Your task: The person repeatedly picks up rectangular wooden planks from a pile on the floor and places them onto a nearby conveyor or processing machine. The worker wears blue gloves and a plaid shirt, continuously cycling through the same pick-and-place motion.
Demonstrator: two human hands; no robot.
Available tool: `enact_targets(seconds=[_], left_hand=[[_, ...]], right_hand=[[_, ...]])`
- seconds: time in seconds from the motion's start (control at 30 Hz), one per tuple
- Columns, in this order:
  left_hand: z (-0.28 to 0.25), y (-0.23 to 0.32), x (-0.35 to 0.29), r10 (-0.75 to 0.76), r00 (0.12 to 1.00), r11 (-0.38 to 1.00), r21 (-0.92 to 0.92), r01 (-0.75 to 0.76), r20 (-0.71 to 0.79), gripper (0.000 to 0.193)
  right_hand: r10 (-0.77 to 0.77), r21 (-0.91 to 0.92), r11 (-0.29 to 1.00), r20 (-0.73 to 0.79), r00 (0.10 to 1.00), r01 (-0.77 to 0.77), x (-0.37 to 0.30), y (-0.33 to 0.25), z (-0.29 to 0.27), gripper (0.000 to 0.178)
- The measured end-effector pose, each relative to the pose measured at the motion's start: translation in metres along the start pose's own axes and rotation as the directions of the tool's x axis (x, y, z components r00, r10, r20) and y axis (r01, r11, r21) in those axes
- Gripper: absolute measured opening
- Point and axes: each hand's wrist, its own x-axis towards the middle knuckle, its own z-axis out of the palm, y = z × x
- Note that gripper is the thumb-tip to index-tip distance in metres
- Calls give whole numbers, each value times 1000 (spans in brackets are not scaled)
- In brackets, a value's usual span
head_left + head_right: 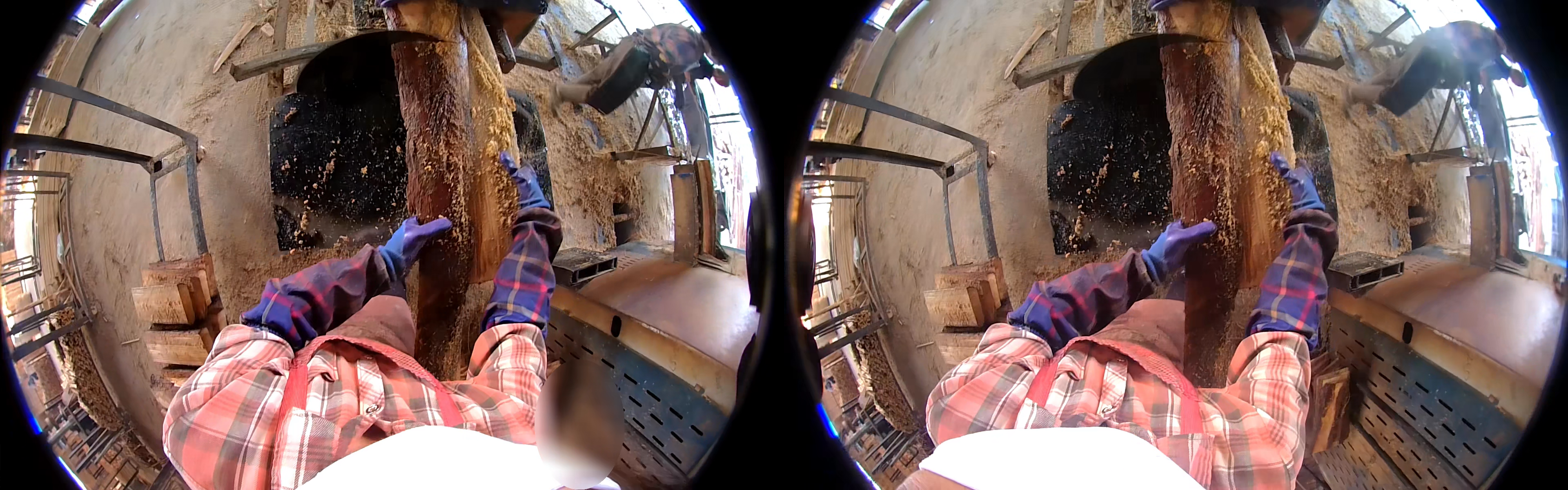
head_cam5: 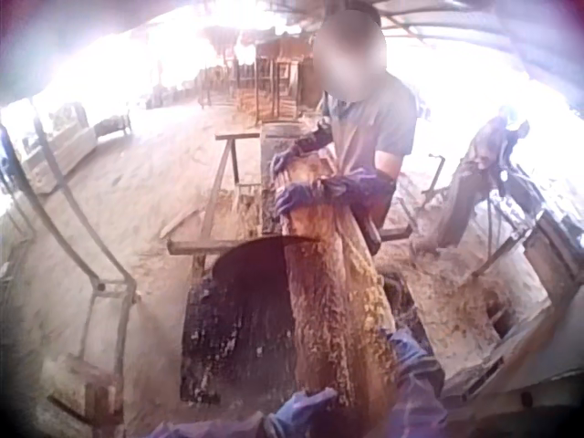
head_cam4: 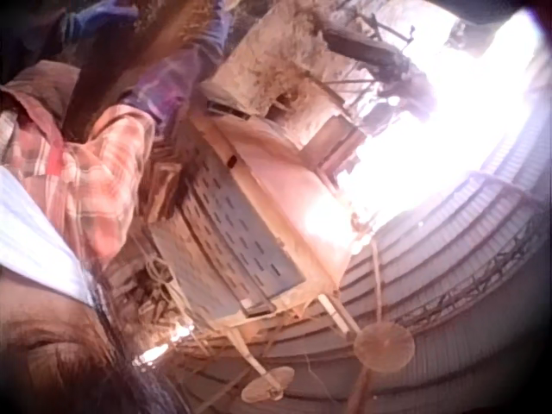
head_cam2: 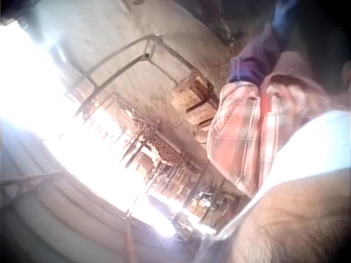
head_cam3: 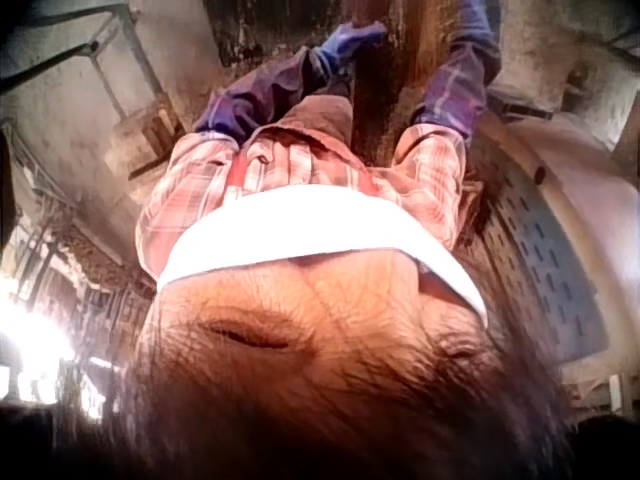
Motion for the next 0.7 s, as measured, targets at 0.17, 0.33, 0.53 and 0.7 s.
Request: enact_targets(seconds=[0.17,0.33,0.53,0.7], left_hand=[[11,1,-12,-44,991,997,74,35,123,35],[-11,7,-67,242,967,952,210,-222,-75,32],[-74,118,-100,596,767,790,345,-507,-238,39],[-182,369,-76,606,772,675,639,-369,-193,40]], right_hand=[[58,944,-29,330,942,-329,-38,16,-109,55],[-112,-457,880,60,992,127,-36,-34,68,56],[-109,-775,570,-401,910,-273,-62,-62,169,34],[-413,-693,684,-109,904,229,-33,41,163,24]])
